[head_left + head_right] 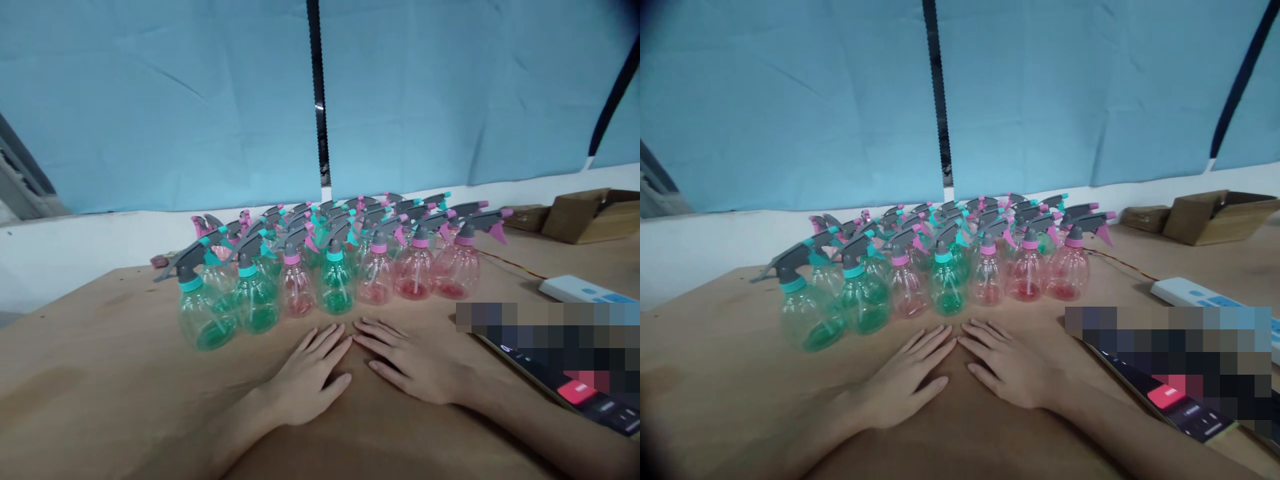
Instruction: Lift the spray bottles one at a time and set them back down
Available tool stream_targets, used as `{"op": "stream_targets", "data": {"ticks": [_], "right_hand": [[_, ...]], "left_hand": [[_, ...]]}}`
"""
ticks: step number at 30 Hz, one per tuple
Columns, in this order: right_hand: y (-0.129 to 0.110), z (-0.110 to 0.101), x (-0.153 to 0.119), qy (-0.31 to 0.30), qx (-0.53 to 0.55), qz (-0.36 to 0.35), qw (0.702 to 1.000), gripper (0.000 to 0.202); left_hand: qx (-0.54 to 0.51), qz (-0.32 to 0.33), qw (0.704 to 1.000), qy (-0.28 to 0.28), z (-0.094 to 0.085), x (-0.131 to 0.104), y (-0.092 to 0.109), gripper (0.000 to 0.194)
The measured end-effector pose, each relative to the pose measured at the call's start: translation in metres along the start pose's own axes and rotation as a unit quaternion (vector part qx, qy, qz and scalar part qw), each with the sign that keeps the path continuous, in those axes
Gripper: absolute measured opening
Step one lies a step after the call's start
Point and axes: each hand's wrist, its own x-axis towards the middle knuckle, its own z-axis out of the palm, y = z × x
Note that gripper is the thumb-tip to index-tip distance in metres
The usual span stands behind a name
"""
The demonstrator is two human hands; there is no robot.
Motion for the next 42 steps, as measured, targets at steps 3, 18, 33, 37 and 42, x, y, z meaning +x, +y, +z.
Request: {"op": "stream_targets", "data": {"ticks": [3,18,33,37,42], "right_hand": [[0.000,0.000,0.000,-0.014,-0.007,0.001,1.000,0.048],[0.000,-0.001,0.000,0.000,-0.011,-0.009,1.000,0.046],[-0.015,-0.007,0.003,0.039,-0.018,-0.040,0.998,0.031],[-0.018,-0.004,0.003,0.060,-0.013,-0.043,0.997,0.028],[-0.017,-0.004,0.002,0.073,-0.012,-0.039,0.997,0.028]], "left_hand": [[0.001,-0.003,1.000,-0.001,0.000,0.001,0.000,0.055],[0.006,-0.012,1.000,-0.018,-0.003,0.002,0.002,0.057],[0.054,0.013,0.971,0.231,-0.047,0.046,0.031,0.026],[0.101,0.108,0.949,0.278,-0.097,0.134,0.059,0.029],[0.149,0.080,0.963,0.210,-0.115,0.234,0.079,0.046]]}}
